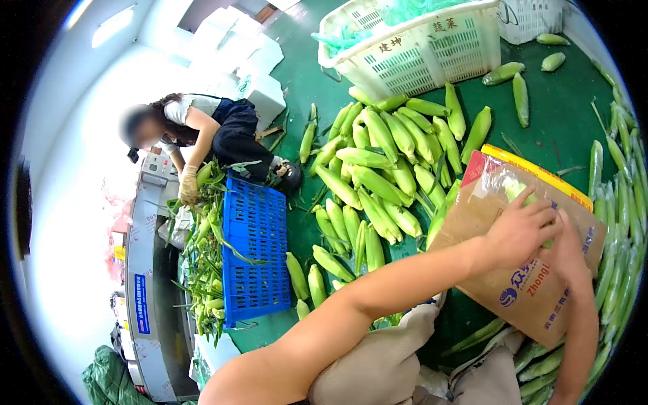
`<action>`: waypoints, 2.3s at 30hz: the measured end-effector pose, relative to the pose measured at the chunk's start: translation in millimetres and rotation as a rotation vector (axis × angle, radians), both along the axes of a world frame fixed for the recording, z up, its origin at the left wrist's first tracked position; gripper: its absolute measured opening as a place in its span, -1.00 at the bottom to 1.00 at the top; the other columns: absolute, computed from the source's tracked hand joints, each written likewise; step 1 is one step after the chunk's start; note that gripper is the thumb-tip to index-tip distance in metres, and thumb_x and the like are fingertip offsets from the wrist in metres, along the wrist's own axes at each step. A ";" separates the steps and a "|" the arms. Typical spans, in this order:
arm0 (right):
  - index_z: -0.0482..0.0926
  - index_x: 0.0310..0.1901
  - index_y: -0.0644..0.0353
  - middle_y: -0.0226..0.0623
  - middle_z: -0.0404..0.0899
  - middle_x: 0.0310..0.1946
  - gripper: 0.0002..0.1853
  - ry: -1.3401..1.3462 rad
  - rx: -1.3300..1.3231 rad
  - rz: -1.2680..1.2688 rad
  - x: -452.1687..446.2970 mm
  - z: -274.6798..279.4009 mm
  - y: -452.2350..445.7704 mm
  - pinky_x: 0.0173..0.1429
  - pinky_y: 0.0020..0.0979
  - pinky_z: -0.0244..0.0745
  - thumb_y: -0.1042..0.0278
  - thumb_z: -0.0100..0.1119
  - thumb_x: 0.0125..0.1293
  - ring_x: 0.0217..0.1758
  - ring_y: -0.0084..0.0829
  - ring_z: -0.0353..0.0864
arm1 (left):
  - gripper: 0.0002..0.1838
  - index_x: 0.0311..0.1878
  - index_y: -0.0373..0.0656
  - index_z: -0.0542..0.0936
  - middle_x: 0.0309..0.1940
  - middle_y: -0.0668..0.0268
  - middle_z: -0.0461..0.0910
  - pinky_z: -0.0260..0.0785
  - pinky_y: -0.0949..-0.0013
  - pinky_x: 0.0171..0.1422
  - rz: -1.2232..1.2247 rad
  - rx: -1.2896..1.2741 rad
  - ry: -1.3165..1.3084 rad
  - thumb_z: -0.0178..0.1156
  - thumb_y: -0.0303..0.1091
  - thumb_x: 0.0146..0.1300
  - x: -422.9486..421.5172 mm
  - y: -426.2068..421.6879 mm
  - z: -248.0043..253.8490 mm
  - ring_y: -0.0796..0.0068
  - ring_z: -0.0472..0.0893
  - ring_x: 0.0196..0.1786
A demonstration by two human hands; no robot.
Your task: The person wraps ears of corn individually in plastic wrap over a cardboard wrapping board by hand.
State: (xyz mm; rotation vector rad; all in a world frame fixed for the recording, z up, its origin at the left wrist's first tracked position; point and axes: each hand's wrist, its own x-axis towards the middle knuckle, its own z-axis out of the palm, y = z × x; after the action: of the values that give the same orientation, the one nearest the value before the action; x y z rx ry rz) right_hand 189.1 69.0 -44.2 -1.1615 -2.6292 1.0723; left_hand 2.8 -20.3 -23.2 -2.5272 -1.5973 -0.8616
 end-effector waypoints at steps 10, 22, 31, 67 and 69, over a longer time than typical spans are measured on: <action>0.61 0.28 0.16 -0.06 0.54 0.36 -0.40 -0.654 -0.396 0.344 -8.7 99.9 -8.9 0.55 -0.23 0.31 0.18 0.44 0.19 0.48 -0.04 0.46 | -0.47 0.14 -0.17 0.58 0.16 0.04 0.66 0.42 0.08 0.32 0.038 -0.328 0.190 0.35 -0.20 0.08 13.4 -58.6 9.1 0.13 0.69 0.09; 0.35 0.54 0.05 -0.25 0.20 0.63 -0.19 -0.151 0.290 0.430 -23.5 13.5 -37.7 0.77 0.11 -0.31 0.06 0.35 0.27 0.75 -0.09 -0.03 | -0.29 0.17 -0.14 0.73 0.04 0.02 0.76 0.51 0.03 0.29 -0.477 -1.250 0.105 0.58 -0.06 -0.12 21.1 -68.2 8.3 -0.01 0.69 0.14; 0.54 0.28 0.22 -0.04 0.70 -0.04 -0.04 -0.150 -0.299 0.462 26.5 57.0 -148.6 0.23 -0.05 0.53 -0.15 0.66 -0.14 0.07 0.04 0.66 | -0.05 0.34 -0.18 0.60 0.12 -0.02 0.70 0.46 0.04 0.30 -0.582 -1.554 0.031 0.58 0.13 -0.14 16.5 -186.0 -40.5 -0.02 0.65 0.21; 0.36 0.47 0.28 -0.03 0.51 0.37 -0.18 -0.386 0.810 -0.859 433.1 -71.5 -223.1 0.54 -0.07 0.26 0.21 0.53 0.25 0.42 -0.05 0.47 | 0.22 0.44 -0.50 0.32 0.52 -0.35 0.18 0.22 0.04 0.61 1.974 -0.591 -0.785 0.54 0.35 0.00 -304.5 -260.5 -177.6 -0.19 0.34 0.52; 0.37 0.46 0.27 -0.03 0.50 0.37 -0.21 -0.340 0.851 -0.856 423.0 -75.1 -214.6 0.55 -0.06 0.24 0.19 0.51 0.27 0.44 -0.04 0.45 | 0.05 0.42 -0.43 0.36 0.34 -0.24 0.43 0.37 0.05 0.47 1.925 -0.590 -0.873 0.52 0.18 0.08 -319.0 -260.7 -194.6 -0.20 0.51 0.34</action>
State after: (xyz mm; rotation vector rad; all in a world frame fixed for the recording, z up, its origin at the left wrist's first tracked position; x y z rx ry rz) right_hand 612.1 -145.6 -119.3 -1.9462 -1.9367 -0.3751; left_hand -316.2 -281.0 -217.8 0.4357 -3.2793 -0.9739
